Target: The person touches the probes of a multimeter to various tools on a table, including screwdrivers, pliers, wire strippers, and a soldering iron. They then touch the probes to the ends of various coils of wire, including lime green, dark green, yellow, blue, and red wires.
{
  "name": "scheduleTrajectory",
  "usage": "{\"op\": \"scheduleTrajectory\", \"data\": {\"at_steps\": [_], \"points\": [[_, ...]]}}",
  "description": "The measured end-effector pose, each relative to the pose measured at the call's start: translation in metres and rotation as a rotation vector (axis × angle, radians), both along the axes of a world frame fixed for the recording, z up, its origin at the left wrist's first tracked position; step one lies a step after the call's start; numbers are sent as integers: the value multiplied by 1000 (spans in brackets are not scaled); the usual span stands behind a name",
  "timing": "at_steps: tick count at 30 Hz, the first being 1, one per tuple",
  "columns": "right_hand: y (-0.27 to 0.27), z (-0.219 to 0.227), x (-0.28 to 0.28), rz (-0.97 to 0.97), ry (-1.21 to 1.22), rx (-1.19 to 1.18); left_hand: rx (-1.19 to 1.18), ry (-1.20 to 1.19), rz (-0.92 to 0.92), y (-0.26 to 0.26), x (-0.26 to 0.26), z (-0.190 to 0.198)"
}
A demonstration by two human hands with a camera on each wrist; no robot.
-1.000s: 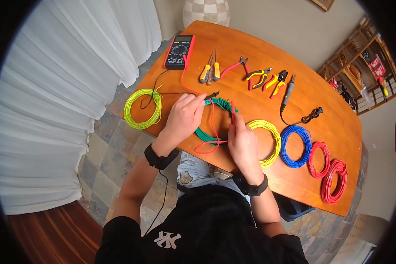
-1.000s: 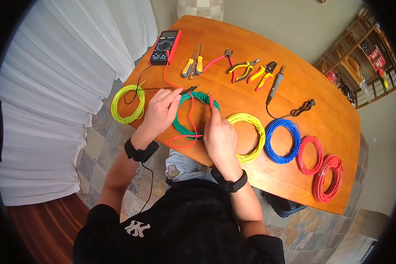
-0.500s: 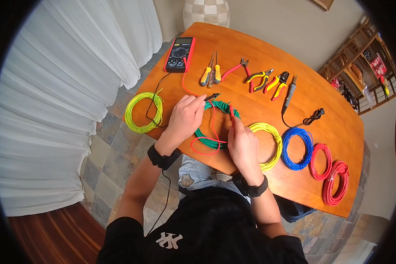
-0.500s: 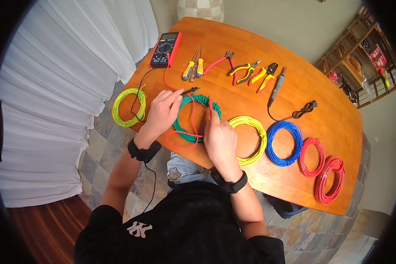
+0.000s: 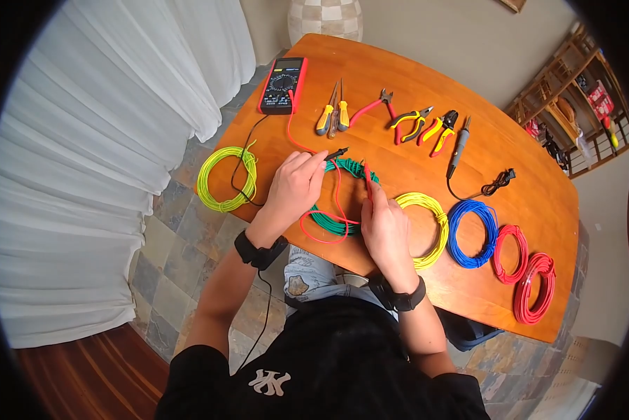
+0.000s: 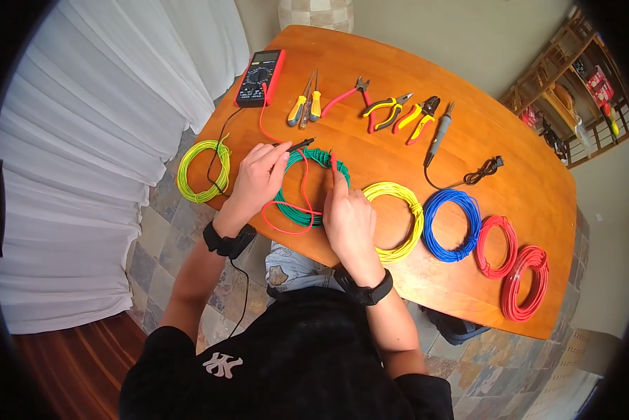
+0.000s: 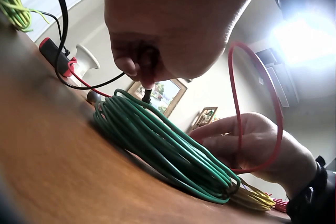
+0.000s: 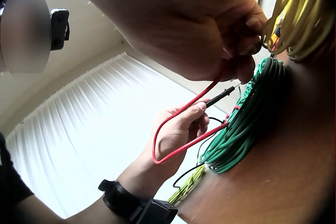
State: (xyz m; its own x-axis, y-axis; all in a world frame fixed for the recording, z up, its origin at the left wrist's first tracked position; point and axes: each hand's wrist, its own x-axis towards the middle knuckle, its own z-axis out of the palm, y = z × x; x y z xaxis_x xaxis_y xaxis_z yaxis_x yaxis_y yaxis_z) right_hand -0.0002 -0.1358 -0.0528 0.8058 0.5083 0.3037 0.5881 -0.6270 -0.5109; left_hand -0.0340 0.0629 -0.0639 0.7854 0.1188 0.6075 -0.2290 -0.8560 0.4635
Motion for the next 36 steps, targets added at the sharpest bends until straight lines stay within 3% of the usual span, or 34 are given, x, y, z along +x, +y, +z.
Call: {"op": "scheduleTrajectory", "data": {"at_steps": [23, 25, 26, 30, 32, 34, 36], "points": [[-1, 1, 1, 1, -35, -63, 38, 4, -6, 2, 3, 1], [-4, 8, 0, -36, -62, 209, 24, 21, 8, 1, -2, 12], [-9, 16, 0, -48, -62, 208, 8, 33, 30, 1, -3, 16], [-33, 41, 9, -36, 187, 729, -44, 55, 38, 2, -3, 22], [-43, 46, 12, -48, 180, 782, -42, 55, 32, -1, -1, 24], [-46, 42, 15, -65, 160, 748, -47, 59, 28, -4, 1, 20], [-39, 31, 14, -88, -19, 352, 38, 72, 22, -3, 4, 10]]}}
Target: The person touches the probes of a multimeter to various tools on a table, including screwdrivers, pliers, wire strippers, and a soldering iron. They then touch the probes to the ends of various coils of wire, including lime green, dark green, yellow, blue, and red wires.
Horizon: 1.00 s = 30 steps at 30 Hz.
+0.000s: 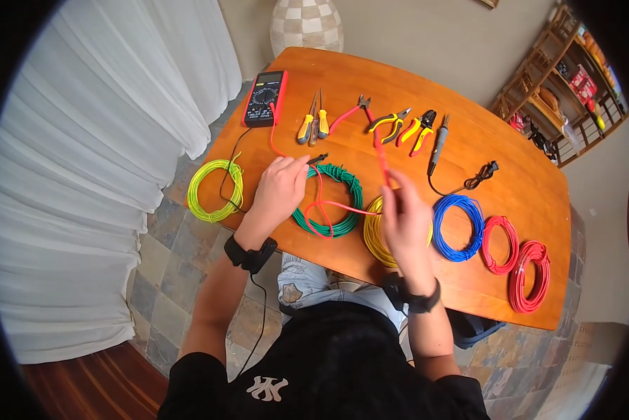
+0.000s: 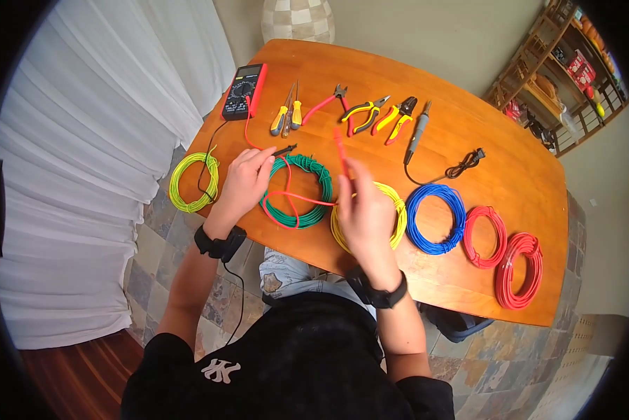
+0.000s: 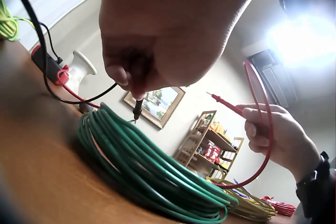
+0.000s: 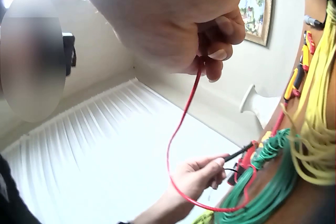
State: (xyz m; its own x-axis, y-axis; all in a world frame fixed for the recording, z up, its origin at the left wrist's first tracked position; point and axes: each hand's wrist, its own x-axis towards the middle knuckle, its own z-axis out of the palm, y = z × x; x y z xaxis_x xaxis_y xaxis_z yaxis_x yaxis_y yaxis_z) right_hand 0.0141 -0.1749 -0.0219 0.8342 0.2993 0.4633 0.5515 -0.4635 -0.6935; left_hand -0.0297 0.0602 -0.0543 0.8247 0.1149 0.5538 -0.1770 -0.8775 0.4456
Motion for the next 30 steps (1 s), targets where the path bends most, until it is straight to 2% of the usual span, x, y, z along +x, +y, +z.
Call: {"op": "scheduleTrajectory", "data": {"at_steps": [1, 2, 4, 5, 6, 7, 9, 11, 12, 13, 14, 16, 18, 19, 20, 21, 22, 23, 24, 26, 29, 30], "points": [[9, -8, 1, 9, -68, -112, 1, -1, 1, 0, -1, -2], [11, -10, 0, 50, -34, -300, -2, 8, -6, -1, -1, -4], [20, -24, 7, 121, -70, -138, 2, 16, -25, 1, -4, 1], [18, -24, 14, 108, -70, -135, -52, -20, 13, 3, -9, 7], [18, -12, 23, 152, 5, 2, -109, -54, 48, 5, -12, 14], [15, 2, 30, 190, 85, 140, -149, -25, 101, 11, -17, 23], [3, 59, 45, 328, 440, 367, -290, -39, 158, 16, -29, 41], [-14, 99, 68, 467, 513, 476, -562, -127, 158, 22, -38, 54], [-20, 110, 81, 463, 460, 523, -739, -151, 157, 22, -44, 56], [-27, 119, 93, 462, 404, 566, -742, -138, 134, 14, -50, 62], [-36, 129, 100, 466, 357, 602, -724, -223, 159, 7, -57, 70], [-50, 126, 118, 423, 124, 710, -708, -312, 189, -7, -73, 69], [-69, 119, 112, 350, -105, 638, -562, -190, 215, -37, -83, 62], [-76, 113, 103, 268, -198, 599, -319, -277, 57, -44, -79, 49], [-88, 96, 94, 191, -236, 400, -72, -353, -97, -51, -75, 33], [-101, 81, 85, 117, -278, 202, -77, -287, -95, -66, -72, 24], [-112, 72, 67, 76, -147, -34, -86, -215, -90, -80, -72, 15], [-120, 50, 61, 65, -423, -212, -86, -213, -75, -87, -67, 3], [-127, 36, 54, 63, -447, -340, -147, -199, -89, -93, -62, -9], [-137, 9, 41, 32, -433, -416, -215, -177, -108, -100, -57, -24], [-143, -13, 26, -3, -370, -371, -260, -160, -47, -109, -53, -39], [-143, -18, 23, -38, -243, -265, -258, -153, -37, -112, -52, -40]]}}
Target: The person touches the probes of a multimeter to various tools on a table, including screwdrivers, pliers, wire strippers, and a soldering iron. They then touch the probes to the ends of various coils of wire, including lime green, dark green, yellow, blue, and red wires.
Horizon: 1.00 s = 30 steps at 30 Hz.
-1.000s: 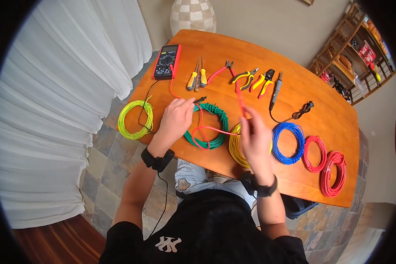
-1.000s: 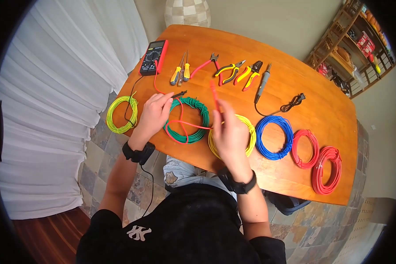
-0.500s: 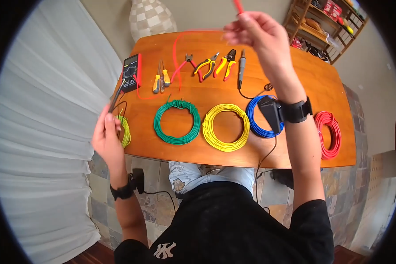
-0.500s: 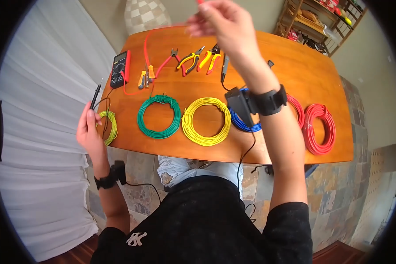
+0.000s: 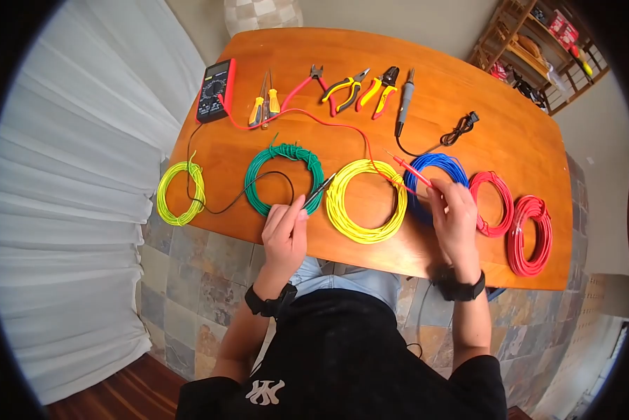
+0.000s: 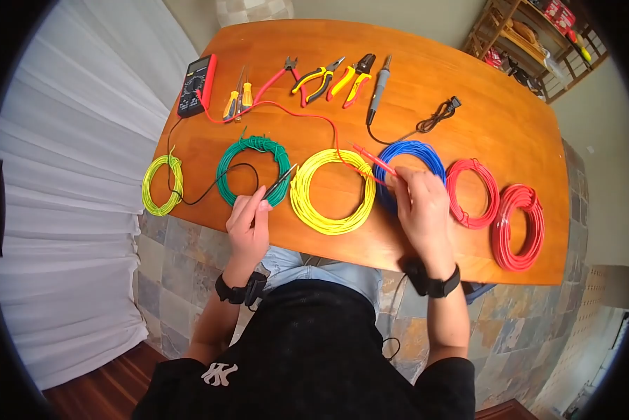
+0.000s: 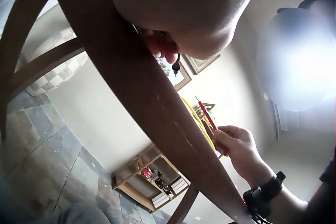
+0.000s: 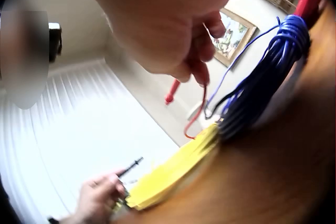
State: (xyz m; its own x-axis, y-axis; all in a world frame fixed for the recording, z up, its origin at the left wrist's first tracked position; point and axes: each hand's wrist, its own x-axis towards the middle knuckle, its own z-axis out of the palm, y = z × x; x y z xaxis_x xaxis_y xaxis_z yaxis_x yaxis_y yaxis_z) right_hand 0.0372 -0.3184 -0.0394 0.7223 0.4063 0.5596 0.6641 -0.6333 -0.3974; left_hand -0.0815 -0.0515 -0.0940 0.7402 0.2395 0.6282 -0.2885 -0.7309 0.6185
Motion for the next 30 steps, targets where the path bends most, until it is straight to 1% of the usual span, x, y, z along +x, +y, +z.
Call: {"op": "scheduleTrajectory", "data": {"at_steps": [1, 2, 4, 6, 8, 10, 12, 14, 15, 16, 18, 19, 20, 23, 24, 26, 27, 28, 30], "points": [[-1, -4, -2, -34, 124, 112, -31, 20, 30, -2, 0, 0], [-3, -9, -5, -19, 143, 115, -60, 46, 64, -5, -3, -1], [-7, -12, -8, -44, 397, 363, -56, 70, 94, -6, -4, -4], [-9, -1, -15, 105, 683, 607, -56, 34, 134, -7, -3, -9], [-11, 17, -16, 240, 949, 941, -62, 32, 172, -9, -2, -8], [-20, 36, 4, 354, 1015, 1008, -75, 106, 194, -12, -3, -3], [-28, 38, 40, 306, 861, 930, -74, 62, 209, -13, 0, -2], [-16, 58, 59, 302, 583, 781, -83, 21, 222, -14, 0, -4], [-19, 56, 69, 321, 457, 608, -83, -2, 208, -14, 0, -5], [-18, 54, 73, 220, 306, 362, -79, -24, 192, -13, 0, -5], [-13, 57, 54, 161, 6, 17, -86, -53, 192, -11, -1, -3], [-12, 52, 46, 184, -146, -104, -99, -55, 170, -10, -1, -3], [-9, 46, 34, 178, -216, -161, -110, -54, 142, -9, -2, -3], [-3, 24, 2, 121, -167, -219, -63, -91, 94, -5, -1, -2], [0, 16, -4, 84, -158, -195, -37, -85, 57, -3, 0, -1], [4, 1, -13, 70, -8, -72, -45, -86, 5, 1, 3, -4], [4, -1, -19, -2, 131, -101, -50, -70, -21, 3, 3, -5], [3, -2, -26, -53, 149, -93, -48, -54, -73, 4, 1, -6], [6, 3, -31, 0, 25, -61, -89, -47, -47, 4, 2, -7]]}}
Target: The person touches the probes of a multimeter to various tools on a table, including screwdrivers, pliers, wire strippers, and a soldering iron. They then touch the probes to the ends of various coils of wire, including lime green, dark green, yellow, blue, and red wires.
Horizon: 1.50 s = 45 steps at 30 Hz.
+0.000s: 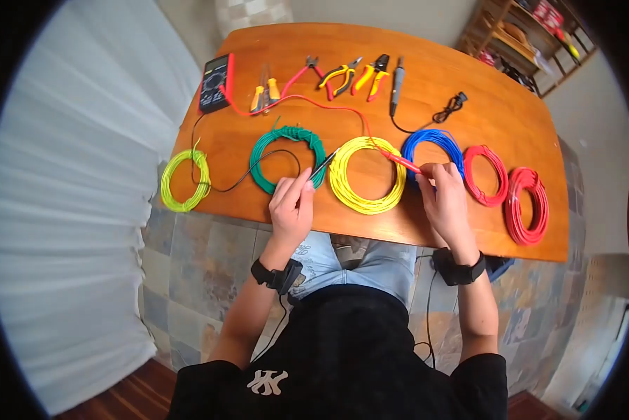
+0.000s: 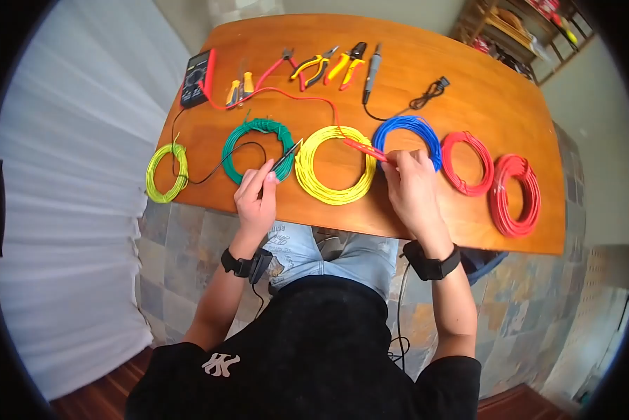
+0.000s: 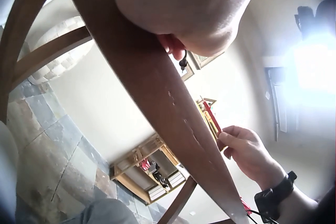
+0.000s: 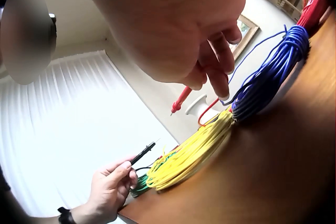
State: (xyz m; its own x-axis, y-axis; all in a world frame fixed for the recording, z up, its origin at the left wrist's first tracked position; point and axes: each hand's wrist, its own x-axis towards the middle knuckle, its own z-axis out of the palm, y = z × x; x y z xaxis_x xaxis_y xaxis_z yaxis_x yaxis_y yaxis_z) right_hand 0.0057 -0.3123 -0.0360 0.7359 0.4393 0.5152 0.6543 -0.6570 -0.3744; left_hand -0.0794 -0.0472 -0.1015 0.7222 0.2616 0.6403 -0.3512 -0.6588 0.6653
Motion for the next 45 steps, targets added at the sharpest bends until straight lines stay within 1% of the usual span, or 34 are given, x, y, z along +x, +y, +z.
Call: {"op": "scheduleTrajectory", "data": {"at_steps": [1, 2, 4, 6, 8, 9, 10, 12, 14, 15, 16, 18, 20, 22, 24, 25, 26, 28, 30, 31, 32, 33, 34, 35, 36, 37, 38, 39, 40, 42, 43, 44, 45], "points": [[0, 2, -7, -87, 80, -45, 23, -20, -9, 0, 0, 1], [5, 6, -13, -100, 76, -48, 19, -23, -22, 1, 0, 1], [15, 12, -25, -34, 599, 506, -29, -15, -17, 1, -2, 1], [21, 11, -41, 209, 859, 978, -59, -14, -16, 2, -3, 1], [29, 15, -58, 364, 958, 1177, -93, -10, -7, 2, -2, 0], [29, 14, -63, 347, 982, 1180, -125, 6, -11, 3, -3, -1], [26, 8, -62, 300, 995, 1125, -157, 23, -11, 3, -6, -2], [32, -14, -56, 161, 942, 1187, -204, 26, -1, 5, -6, -5], [32, -37, -51, 62, 933, 1096, -284, 1, 33, 3, -5, -3], [31, -35, -52, -5, 978, 1032, -266, -8, 43, 0, -5, 4], [35, -28, -56, -90, 1102, 1061, -270, -4, 64, -2, -4, 8], [31, -30, -58, 40, 1248, 896, -107, -16, 32, -6, -3, 14], [32, -32, -64, 172, 1338, 884, -97, -13, 44, -9, -3, 15], [35, -26, -64, 209, 1339, 936, -109, 24, 48, -10, -5, 15], [41, -17, -54, 114, 1168, 1022, -125, 38, 55, -7, -6, 15], [42, -15, -40, 176, 1074, 1126, -151, 43, 57, -5, -6, 15], [47, -8, -31, 171, 960, 1241, -141, 44, 54, -3, -7, 16], [61, 28, -18, 275, 869, 1373, -339, 26, 117, 4, -9, 18], [75, 46, -31, 483, 854, 1284, -360, 15, 141, 15, -12, 21], [75, 46, -41, 687, 987, 1201, -419, -22, 205, 20, -14, 24], [76, 51, -53, 787, 1174, 1148, -479, -57, 270, 24, -16, 25], [69, 48, -59, 770, 1278, 1007, -568, -44, 288, 24, -19, 37], [62, 40, -62, 751, 1376, 863, -565, -45, 290, 30, -22, 37], [56, 27, -65, 755, 1379, 859, -470, -40, 312, 37, -25, 36], [48, 9, -68, 592, 1302, 862, -377, -32, 336, 40, -28, 35], [41, -4, -68, 429, 1222, 862, -380, -28, 342, 37, -28, 36], [34, -13, -67, 282, 1185, 885, -219, 18, 251, 33, -26, 40], [30, -21, -64, 173, 1090, 885, -58, 65, 156, 27, -23, 42], [27, -28, -59, 62, 991, 885, -59, 71, 150, 20, -17, 42], [25, -40, -51, -128, 668, 653, 102, 95, 63, 5, -3, 42], [24, -39, -47, -196, 521, 523, 114, 92, 52, 1, 3, 39], [23, -39, -45, -212, 514, 525, 112, 88, 35, -1, 6, 35], [23, -39, -43, -238, 393, 396, 136, 76, 40, -1, 8, 31]]}}
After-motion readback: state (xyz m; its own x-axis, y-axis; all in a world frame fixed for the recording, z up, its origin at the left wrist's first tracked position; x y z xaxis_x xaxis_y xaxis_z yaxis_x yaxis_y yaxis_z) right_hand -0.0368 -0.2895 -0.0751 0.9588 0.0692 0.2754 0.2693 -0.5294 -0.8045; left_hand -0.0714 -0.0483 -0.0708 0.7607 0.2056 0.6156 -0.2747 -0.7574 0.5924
